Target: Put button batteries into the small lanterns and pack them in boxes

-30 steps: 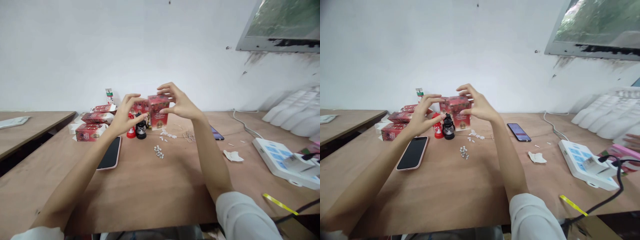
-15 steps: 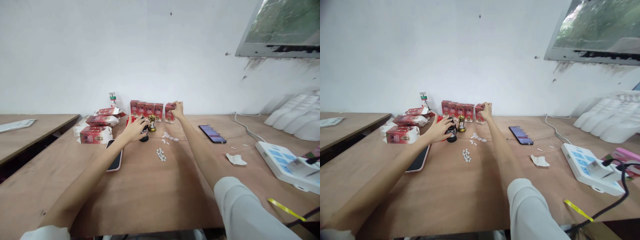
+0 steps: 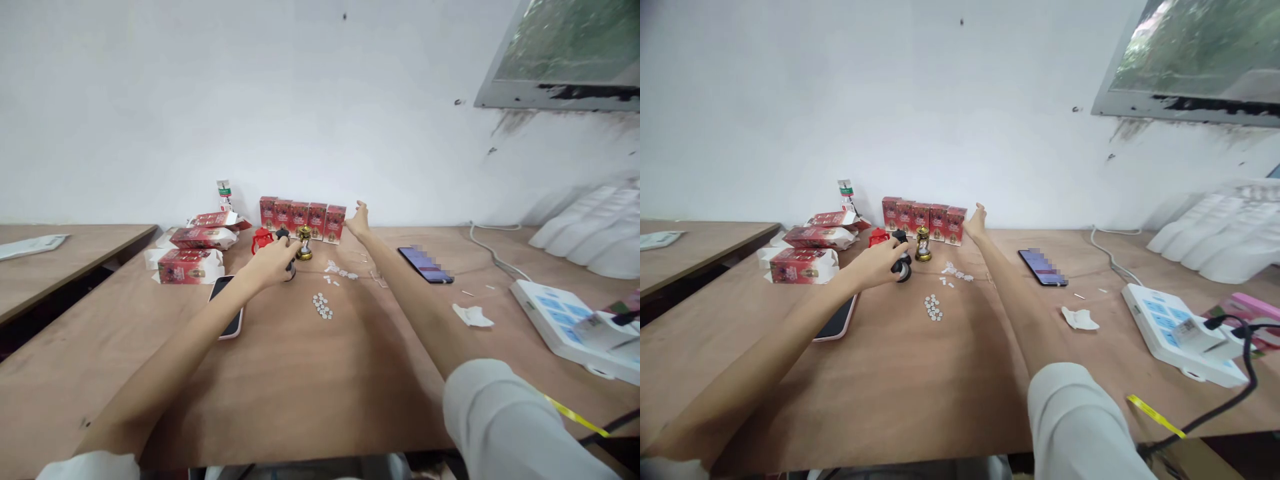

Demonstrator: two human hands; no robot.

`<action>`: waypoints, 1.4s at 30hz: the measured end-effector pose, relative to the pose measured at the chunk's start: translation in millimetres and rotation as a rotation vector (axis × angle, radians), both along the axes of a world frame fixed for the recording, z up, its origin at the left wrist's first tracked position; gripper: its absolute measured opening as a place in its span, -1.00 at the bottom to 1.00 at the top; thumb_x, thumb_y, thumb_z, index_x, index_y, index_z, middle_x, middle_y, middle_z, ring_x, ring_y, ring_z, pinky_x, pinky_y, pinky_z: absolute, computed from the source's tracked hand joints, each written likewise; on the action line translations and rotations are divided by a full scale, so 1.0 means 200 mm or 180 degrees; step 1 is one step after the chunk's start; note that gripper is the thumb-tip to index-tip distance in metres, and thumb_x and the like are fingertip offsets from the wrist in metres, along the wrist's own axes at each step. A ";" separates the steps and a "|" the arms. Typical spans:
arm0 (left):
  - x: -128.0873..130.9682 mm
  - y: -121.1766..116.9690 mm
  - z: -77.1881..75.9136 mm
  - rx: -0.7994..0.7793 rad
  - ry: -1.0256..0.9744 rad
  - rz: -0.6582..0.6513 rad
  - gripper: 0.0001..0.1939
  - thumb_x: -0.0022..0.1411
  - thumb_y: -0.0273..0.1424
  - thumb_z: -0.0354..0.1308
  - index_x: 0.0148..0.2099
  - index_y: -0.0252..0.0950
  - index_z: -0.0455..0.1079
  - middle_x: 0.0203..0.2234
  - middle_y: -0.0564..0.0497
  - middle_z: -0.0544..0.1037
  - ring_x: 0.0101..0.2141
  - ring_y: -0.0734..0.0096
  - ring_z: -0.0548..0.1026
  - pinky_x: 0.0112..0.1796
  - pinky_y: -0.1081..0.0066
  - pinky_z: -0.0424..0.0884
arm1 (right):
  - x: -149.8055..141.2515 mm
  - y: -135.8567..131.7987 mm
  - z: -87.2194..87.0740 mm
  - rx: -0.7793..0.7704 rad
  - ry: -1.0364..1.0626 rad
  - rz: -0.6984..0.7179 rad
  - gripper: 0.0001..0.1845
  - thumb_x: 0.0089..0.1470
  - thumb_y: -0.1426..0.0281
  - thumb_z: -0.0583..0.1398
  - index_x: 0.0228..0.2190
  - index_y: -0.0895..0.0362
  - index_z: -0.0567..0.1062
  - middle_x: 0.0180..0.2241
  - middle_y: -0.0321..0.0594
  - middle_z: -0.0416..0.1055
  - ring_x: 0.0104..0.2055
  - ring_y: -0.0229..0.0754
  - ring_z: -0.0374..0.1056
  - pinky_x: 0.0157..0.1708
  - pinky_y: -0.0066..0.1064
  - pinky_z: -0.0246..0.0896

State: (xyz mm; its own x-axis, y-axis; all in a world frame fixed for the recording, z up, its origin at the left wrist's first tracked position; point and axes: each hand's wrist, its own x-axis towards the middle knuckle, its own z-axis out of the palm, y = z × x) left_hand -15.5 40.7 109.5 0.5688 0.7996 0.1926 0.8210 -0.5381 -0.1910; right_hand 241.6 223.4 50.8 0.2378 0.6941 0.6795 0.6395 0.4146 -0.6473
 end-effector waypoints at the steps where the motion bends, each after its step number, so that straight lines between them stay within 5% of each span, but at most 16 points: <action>1: 0.00 -0.01 0.00 -0.0070 0.0079 0.0144 -0.55 -0.01 -0.54 0.08 0.00 -0.37 0.28 -0.19 -0.25 0.45 -0.21 0.04 0.49 -0.31 0.28 0.39 | 0.01 -0.03 0.01 0.0004 0.0089 -0.0074 -0.32 -0.24 0.54 0.14 -0.01 0.18 0.08 -0.04 0.01 0.09 0.03 -0.05 0.13 0.05 -0.10 0.12; 5: -0.02 -0.04 -0.04 -0.0175 0.0076 0.0579 -0.78 -0.02 -0.56 0.05 -0.27 -0.37 0.42 -0.38 -0.23 0.53 -0.31 0.05 0.53 -0.37 0.32 0.39 | -0.04 -0.27 -0.02 0.0245 0.0061 -0.0063 -0.46 -0.18 0.57 0.05 -0.07 0.16 0.15 -0.02 -0.01 0.12 0.03 -0.08 0.15 0.05 -0.14 0.13; 8: -0.07 -0.06 -0.07 -0.0054 -0.0563 0.0375 -0.82 0.00 -0.51 0.06 -0.33 -0.31 0.46 -0.44 -0.13 0.55 -0.36 0.14 0.53 -0.36 0.35 0.38 | -0.13 -0.51 -0.13 0.0370 -0.0293 0.0300 -0.57 -0.09 0.52 0.04 -0.11 0.14 0.20 -0.07 -0.03 0.20 0.03 -0.03 0.16 0.07 -0.07 0.11; 13: -0.17 -0.10 -0.05 -0.0831 -0.3552 -0.0217 -0.77 -0.06 -0.28 0.25 -0.32 -0.27 0.44 -0.42 0.01 0.56 -0.36 0.30 0.52 -0.30 0.38 0.44 | -0.29 -0.87 -0.30 0.0015 -0.0466 0.1486 -0.68 0.07 0.31 0.09 -0.11 0.09 0.23 -0.07 -0.06 0.26 0.01 -0.06 0.23 0.04 -0.10 0.17; 16: -0.19 -0.11 -0.06 -0.1498 -0.5366 -0.0460 -0.75 -0.01 -0.24 0.25 -0.32 -0.26 0.38 -0.33 0.01 0.55 -0.27 0.37 0.51 -0.19 0.36 0.47 | -0.36 -1.00 -0.31 -0.0155 0.0055 0.1749 -0.56 0.11 0.21 0.09 -0.01 0.05 0.14 0.05 -0.06 0.20 0.06 -0.10 0.23 0.05 -0.14 0.19; 19: -0.17 -0.13 -0.14 -0.1950 -0.6181 -0.0459 -0.77 -0.03 -0.31 0.29 -0.34 -0.25 0.32 -0.33 0.05 0.53 -0.25 0.40 0.51 -0.12 0.31 0.47 | -0.40 -1.06 -0.30 -0.0173 0.0111 0.1752 -0.48 0.08 0.19 0.12 0.03 0.06 0.12 0.06 -0.03 0.20 0.11 -0.06 0.20 0.10 -0.09 0.12; 26: -0.05 -0.23 -0.40 -0.2924 -0.6179 0.0313 -0.55 -0.41 -0.57 0.40 -0.36 -0.31 0.34 -0.49 0.11 0.47 -0.42 0.49 0.46 -0.26 0.41 0.46 | -0.36 -1.10 -0.31 -0.0737 -0.1366 0.1927 -0.43 0.00 0.17 0.21 0.02 0.10 0.25 0.04 0.00 0.27 0.11 0.06 0.20 0.09 0.02 0.12; 30: -0.02 -0.23 -0.46 -0.2332 -0.6214 0.0392 -0.46 -0.42 -0.45 0.44 -0.29 -0.28 0.32 -0.49 0.16 0.44 -0.48 0.58 0.39 -0.41 0.53 0.40 | -0.37 -1.09 -0.33 -0.0835 -0.2091 0.2119 -0.60 0.17 0.24 0.07 0.01 0.11 0.32 0.15 0.02 0.20 0.23 0.04 0.08 0.18 0.05 -0.02; 34: -0.04 -0.20 -0.49 -0.1827 -0.6173 0.0304 -0.40 -0.34 -0.24 0.41 -0.19 -0.23 0.30 -0.38 0.09 0.47 -0.43 0.47 0.42 -0.46 0.46 0.43 | -0.36 -1.03 -0.34 -0.0787 -0.2166 0.2207 -0.62 0.24 0.31 -0.06 0.03 0.08 0.32 0.18 -0.04 0.16 0.25 -0.04 0.06 0.20 -0.02 -0.01; 42: -0.07 -0.16 -0.49 -0.1188 -0.5308 0.0393 -0.53 -0.30 -0.28 0.41 -0.28 -0.31 0.39 -0.25 -0.08 0.55 -0.14 0.17 0.49 0.00 0.17 0.35 | -0.36 -0.85 -0.31 -0.0422 -0.2329 0.2345 -0.75 0.20 0.31 0.06 -0.15 0.13 0.41 -0.13 -0.05 0.33 -0.03 -0.07 0.23 0.02 -0.16 0.17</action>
